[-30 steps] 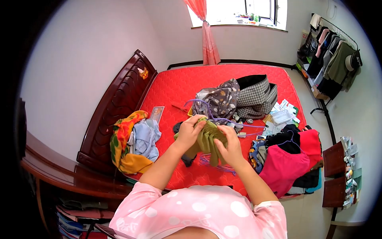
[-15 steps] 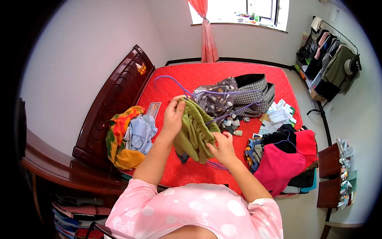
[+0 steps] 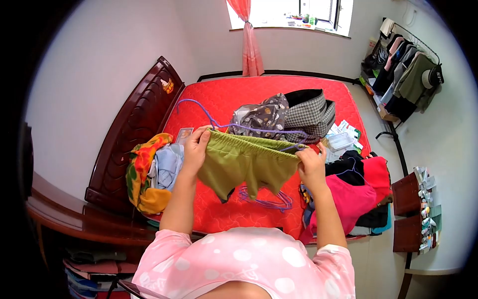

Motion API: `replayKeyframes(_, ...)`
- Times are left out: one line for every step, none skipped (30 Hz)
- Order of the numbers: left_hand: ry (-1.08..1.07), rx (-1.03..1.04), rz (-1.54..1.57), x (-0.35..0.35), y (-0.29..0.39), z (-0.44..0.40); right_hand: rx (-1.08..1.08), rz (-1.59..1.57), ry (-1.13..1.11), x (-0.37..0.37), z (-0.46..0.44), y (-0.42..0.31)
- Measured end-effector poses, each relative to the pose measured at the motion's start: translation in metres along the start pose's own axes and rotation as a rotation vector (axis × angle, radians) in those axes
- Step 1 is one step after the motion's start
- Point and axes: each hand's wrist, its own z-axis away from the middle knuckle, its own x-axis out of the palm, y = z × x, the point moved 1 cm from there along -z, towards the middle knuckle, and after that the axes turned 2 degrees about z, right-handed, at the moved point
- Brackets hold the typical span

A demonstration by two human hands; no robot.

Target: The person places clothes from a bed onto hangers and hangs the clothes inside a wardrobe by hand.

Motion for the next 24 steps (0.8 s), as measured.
replayKeyframes(-0.013,-0.002,-0.022,-0.003,-0.004,0.001,-0.012,0.007,0.025,-0.004,-0.003,0.002)
replayKeyframes(-0.026,-0.003,-0.045,-0.005,-0.006,0.002,-0.012,0.021,0.023,-0.007,-0.005,0.002)
replayKeyframes(-0.042,-0.002,-0.066,-0.006,-0.004,0.003,-0.012,0.035,0.022,-0.012,-0.008,0.001)
replayKeyframes(-0.058,-0.001,-0.089,-0.007,0.000,0.005,-0.014,0.049,0.020,-0.014,-0.011,0.001)
replayKeyframes(-0.073,-0.001,-0.111,-0.007,0.002,0.006,-0.020,0.064,0.038,-0.016,-0.013,0.000)
replayKeyframes(-0.102,0.012,-0.129,-0.007,0.003,0.007,-0.027,0.066,0.038,-0.016,-0.016,-0.002)
replayKeyframes(-0.131,0.025,-0.147,-0.005,0.003,0.009,-0.034,0.067,0.037,-0.016,-0.018,-0.003)
replayKeyframes(-0.159,0.037,-0.164,-0.003,0.003,0.010,-0.041,0.068,0.036,-0.016,-0.020,-0.005)
replayKeyframes(-0.191,0.026,-0.236,0.001,0.015,0.010,-0.067,0.046,0.014,-0.016,-0.022,-0.009)
replayKeyframes(-0.192,0.036,-0.274,0.003,0.016,0.011,-0.093,0.023,-0.008,-0.016,-0.023,-0.015)
replayKeyframes(-0.193,0.046,-0.312,0.004,0.017,0.011,-0.119,0.000,-0.030,-0.016,-0.025,-0.021)
replayKeyframes(-0.193,0.055,-0.351,0.003,0.017,0.012,-0.091,-0.117,0.015,-0.015,-0.028,-0.028)
replayKeyframes(-0.161,0.066,-0.314,0.001,0.014,0.012,-0.062,-0.233,0.059,-0.015,-0.031,-0.035)
replayKeyframes(-0.130,0.077,-0.277,-0.002,0.008,0.011,-0.032,-0.348,0.104,-0.018,-0.034,-0.041)
replayKeyframes(-0.099,0.087,-0.239,-0.005,0.006,0.011,0.011,-0.429,0.092,-0.024,-0.038,-0.045)
replayKeyframes(-0.099,0.094,-0.225,-0.008,0.005,0.011,0.083,-0.485,0.034,-0.022,-0.038,-0.043)
replayKeyframes(-0.100,0.100,-0.211,-0.010,0.006,0.011,0.157,-0.541,-0.024,-0.019,-0.037,-0.040)
replayKeyframes(-0.101,0.105,-0.196,-0.013,0.006,0.012,0.232,-0.595,-0.082,-0.016,-0.035,-0.035)
replayKeyframes(-0.107,0.107,-0.185,-0.015,0.004,0.013,0.233,-0.596,-0.157,-0.011,-0.032,-0.030)
replayKeyframes(-0.113,0.108,-0.175,-0.016,0.002,0.014,0.223,-0.530,-0.244,-0.010,-0.030,-0.025)
replayKeyframes(-0.118,0.110,-0.164,-0.017,0.000,0.014,0.210,-0.463,-0.331,-0.009,-0.031,-0.023)
replayKeyframes(-0.127,0.105,-0.147,-0.018,-0.001,0.015,0.196,-0.396,-0.418,-0.008,-0.031,-0.023)
replayKeyframes(-0.135,0.098,-0.130,-0.017,-0.002,0.016,0.093,-0.337,-0.333,0.003,-0.026,-0.020)
replayKeyframes(-0.142,0.091,-0.114,-0.017,-0.004,0.018,0.038,-0.305,-0.312,0.003,-0.027,-0.023)
